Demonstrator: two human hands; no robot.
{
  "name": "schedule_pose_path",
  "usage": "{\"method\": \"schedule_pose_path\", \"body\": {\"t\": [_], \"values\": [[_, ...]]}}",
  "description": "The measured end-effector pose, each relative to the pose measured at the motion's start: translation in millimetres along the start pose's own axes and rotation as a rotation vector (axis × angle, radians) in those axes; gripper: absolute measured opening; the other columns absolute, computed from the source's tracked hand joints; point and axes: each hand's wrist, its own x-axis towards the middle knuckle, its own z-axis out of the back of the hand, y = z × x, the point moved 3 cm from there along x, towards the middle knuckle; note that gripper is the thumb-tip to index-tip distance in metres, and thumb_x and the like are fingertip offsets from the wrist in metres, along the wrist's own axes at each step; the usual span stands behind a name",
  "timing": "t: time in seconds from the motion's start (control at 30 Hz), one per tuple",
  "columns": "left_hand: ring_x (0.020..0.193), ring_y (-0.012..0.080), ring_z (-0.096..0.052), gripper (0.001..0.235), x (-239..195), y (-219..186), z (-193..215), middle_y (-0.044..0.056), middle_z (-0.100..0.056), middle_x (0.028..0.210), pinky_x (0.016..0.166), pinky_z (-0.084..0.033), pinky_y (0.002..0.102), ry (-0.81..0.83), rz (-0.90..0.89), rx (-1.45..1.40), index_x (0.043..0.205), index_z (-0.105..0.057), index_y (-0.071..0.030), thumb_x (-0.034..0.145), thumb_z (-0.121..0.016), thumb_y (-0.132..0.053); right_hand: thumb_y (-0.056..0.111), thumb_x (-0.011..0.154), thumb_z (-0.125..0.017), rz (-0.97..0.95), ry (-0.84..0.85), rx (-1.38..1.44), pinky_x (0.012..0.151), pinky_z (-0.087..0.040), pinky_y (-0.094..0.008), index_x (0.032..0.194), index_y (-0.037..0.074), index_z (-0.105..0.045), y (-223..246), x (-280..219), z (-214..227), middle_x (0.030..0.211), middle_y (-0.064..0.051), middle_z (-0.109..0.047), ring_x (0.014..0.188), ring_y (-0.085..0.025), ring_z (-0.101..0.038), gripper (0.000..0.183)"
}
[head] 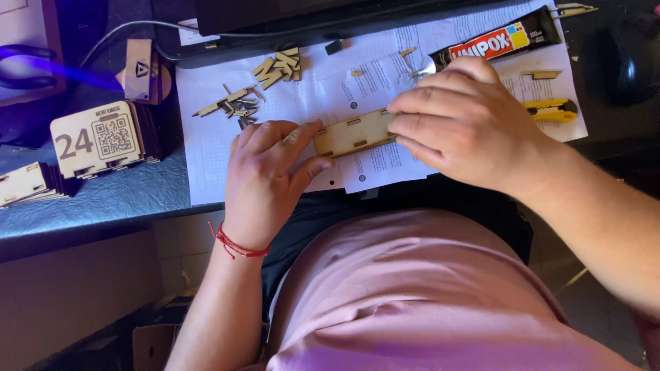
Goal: Applying glue to laser-cut wooden pieces and assembling them into a structure.
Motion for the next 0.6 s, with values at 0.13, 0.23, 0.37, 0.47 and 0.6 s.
{"method": "schedule_pose_path", "body": {"t": [0.13,0.23,0.37,0.47,0.6], "values": [[0.091,0.0300,-0.057,0.042,-2,1,-6,0.007,-0.063,0.104,0.081,-0.044,0.044,0.005,0.012,0.022,0.124,-0.069,-0.012,0.096,-0.065,-0.043,0.007,0.097,-0.077,-0.042,-0.005,-0.024,0.095,-0.035,-0.035,0.096,0.016,-0.074,8,0,3,0.108,0.001,-0.075,0.094,-0.021,-0.068,0.009],[0.093,0.0299,-0.056,0.044,-2,1,-9,0.005,-0.062,0.104,0.081,-0.042,0.044,0.036,0.040,0.044,0.128,-0.068,-0.016,0.097,-0.059,-0.047,0.012,0.100,-0.076,-0.085,-0.054,-0.057,0.096,-0.038,-0.038,0.096,0.015,-0.077,12,-5,5,0.110,0.001,-0.076,0.095,-0.023,-0.066,0.006],[0.091,0.0298,-0.054,0.047,-3,3,-10,0.004,-0.060,0.102,0.080,-0.041,0.044,0.047,0.057,0.061,0.128,-0.069,-0.017,0.097,-0.057,-0.050,-0.008,0.088,-0.070,-0.163,-0.096,-0.002,0.088,-0.035,-0.036,0.093,0.008,-0.078,12,-26,3,0.100,-0.002,-0.075,0.086,-0.024,-0.064,0.019],[0.092,0.0297,-0.054,0.045,-4,5,-12,0.002,-0.060,0.103,0.079,-0.039,0.044,0.074,0.077,0.093,0.128,-0.070,-0.020,0.094,-0.064,-0.049,-0.012,0.083,-0.066,-0.201,-0.103,0.041,0.087,-0.039,-0.040,0.096,0.004,-0.079,15,-38,-2,0.098,-0.007,-0.076,0.090,-0.025,-0.064,0.025],[0.091,0.0308,-0.054,0.045,-3,3,-11,0.004,-0.061,0.103,0.079,-0.040,0.045,0.080,0.074,0.111,0.126,-0.071,-0.019,0.094,-0.064,-0.050,-0.006,0.084,-0.060,-0.253,-0.023,0.030,0.082,-0.038,-0.039,0.103,0.007,-0.076,21,-39,-8,0.107,-0.003,-0.074,0.089,-0.025,-0.063,0.028]]}}
